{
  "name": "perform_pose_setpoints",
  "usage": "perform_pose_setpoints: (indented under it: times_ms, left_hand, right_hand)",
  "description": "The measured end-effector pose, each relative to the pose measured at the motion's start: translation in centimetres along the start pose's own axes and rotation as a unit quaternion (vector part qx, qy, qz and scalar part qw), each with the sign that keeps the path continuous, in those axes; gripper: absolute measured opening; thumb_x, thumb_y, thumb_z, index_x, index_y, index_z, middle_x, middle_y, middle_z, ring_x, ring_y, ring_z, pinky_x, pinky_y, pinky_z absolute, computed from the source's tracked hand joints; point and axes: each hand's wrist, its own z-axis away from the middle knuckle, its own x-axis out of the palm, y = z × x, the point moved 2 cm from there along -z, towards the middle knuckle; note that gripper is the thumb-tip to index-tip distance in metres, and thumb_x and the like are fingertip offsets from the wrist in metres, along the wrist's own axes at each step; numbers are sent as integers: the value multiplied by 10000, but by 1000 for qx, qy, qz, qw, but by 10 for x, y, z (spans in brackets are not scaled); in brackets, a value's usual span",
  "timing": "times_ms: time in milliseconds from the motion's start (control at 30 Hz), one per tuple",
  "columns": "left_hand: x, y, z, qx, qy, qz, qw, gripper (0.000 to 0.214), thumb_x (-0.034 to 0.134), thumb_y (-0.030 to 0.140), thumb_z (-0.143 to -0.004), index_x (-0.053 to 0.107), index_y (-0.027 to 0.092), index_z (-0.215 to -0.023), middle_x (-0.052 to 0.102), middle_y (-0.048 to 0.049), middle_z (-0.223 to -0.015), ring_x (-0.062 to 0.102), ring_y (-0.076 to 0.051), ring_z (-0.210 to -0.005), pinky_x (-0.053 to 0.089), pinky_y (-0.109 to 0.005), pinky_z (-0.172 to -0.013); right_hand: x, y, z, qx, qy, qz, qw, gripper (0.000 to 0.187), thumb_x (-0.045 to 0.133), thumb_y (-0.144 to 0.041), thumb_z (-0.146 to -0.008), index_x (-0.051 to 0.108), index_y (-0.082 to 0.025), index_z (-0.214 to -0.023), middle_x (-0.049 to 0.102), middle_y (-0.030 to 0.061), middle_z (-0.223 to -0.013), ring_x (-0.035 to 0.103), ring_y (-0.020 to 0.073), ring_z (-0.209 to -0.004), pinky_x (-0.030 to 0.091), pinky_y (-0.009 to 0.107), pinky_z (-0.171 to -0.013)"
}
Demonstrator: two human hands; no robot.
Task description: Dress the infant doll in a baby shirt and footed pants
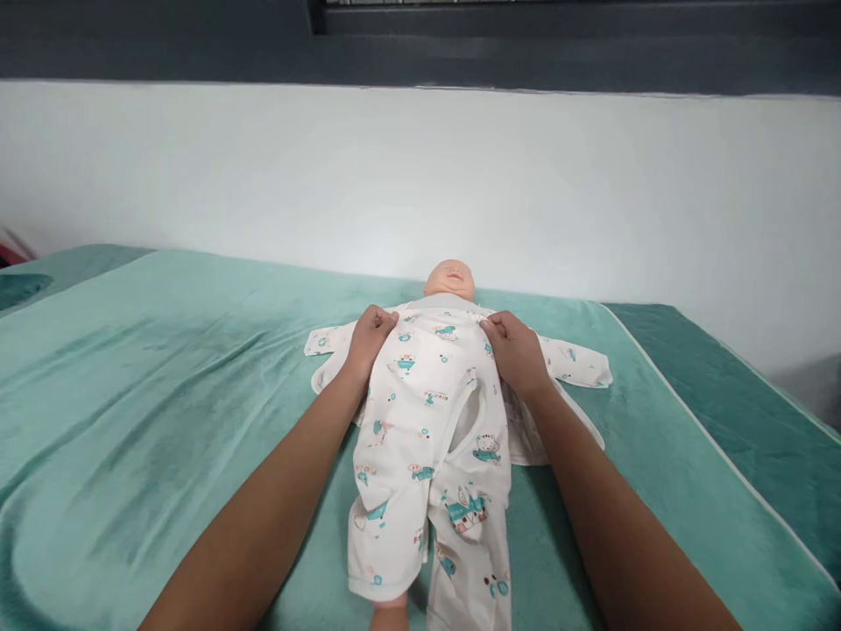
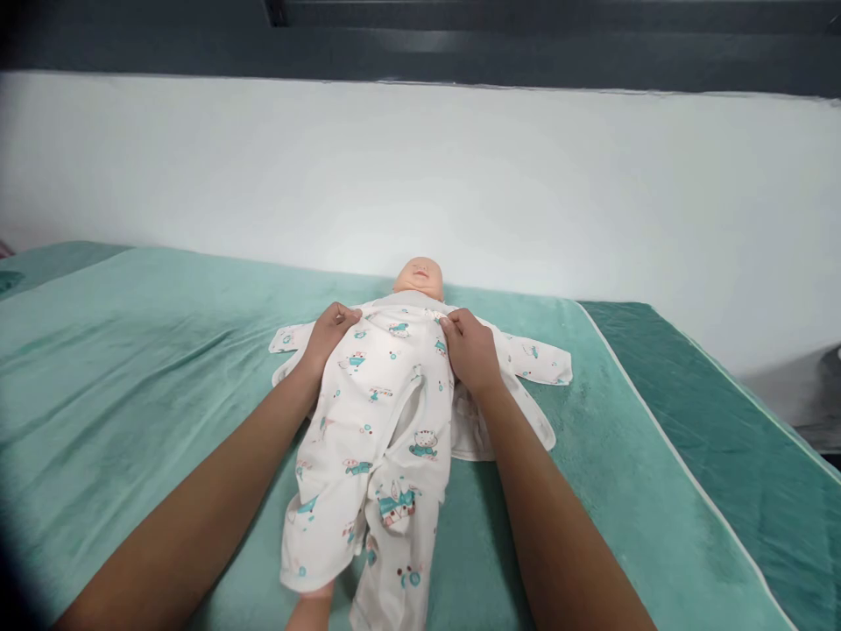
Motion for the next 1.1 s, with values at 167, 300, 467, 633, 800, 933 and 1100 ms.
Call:
perform_pose_setpoints:
  times_ms: [167,300,467,633,800,933,1100]
  left_hand:
    - [4,-6,-10,-6,26,-14,1000,275,635,289,-829,442,206,-651,423,58,-605,408,-122,-609,322,-256,-610]
    - [6,2,2,53,-16,-15,998,198,650,336,-833,514,214,-757,541,40,-705,491,-137,-673,371,-270,-654]
    - [7,21,19,125,-98,17,987,244,585,413,-887,612,234,-1052,651,-45,-1173,613,-199,-1044,456,-335,-923]
    - [8,44,34,141,-197,-24,970,329,723,411,-784,585,247,-1033,525,-73,-1429,461,-265,-1355,369,-413,-1109]
    - [7,62,49,203,-241,-121,941,231,683,394,-821,551,220,-747,531,-61,-1430,471,-286,-1344,387,-418,-1080]
    - [6,61,49,249,-195,-166,934,111,580,275,-864,575,221,-767,649,-56,-1286,574,-262,-1202,420,-388,-1017]
    - [3,47,35,182,-58,-161,968,85,539,245,-838,609,212,-804,682,-2,-829,601,-198,-812,429,-300,-739]
  right_hand:
    - [7,4,-6,40,-9,-73,997,234,528,-416,-885,594,-226,-766,618,-3,-725,519,184,-702,400,325,-702]
    - [7,-2,2,2,-3,-111,994,230,560,-435,-878,566,-236,-764,575,-14,-748,504,172,-714,407,320,-705]
    - [6,-5,4,-84,2,-155,984,158,599,-396,-879,585,-248,-826,610,44,-1121,561,215,-1077,421,377,-935]
    - [8,-11,6,-72,-82,-225,968,163,663,-410,-859,594,-265,-887,538,36,-1428,448,239,-1357,315,444,-1121]
    - [1,-21,9,-82,-187,-188,961,258,747,-444,-783,595,-257,-875,427,34,-1550,355,266,-1440,291,461,-1144]
    - [-12,-27,10,-80,-246,-149,955,272,741,-463,-779,592,-246,-848,388,42,-1577,356,281,-1438,354,457,-1099]
    - [-17,-30,11,-79,-250,-148,954,261,672,-457,-839,586,-232,-741,467,47,-1529,419,279,-1403,367,466,-1093]
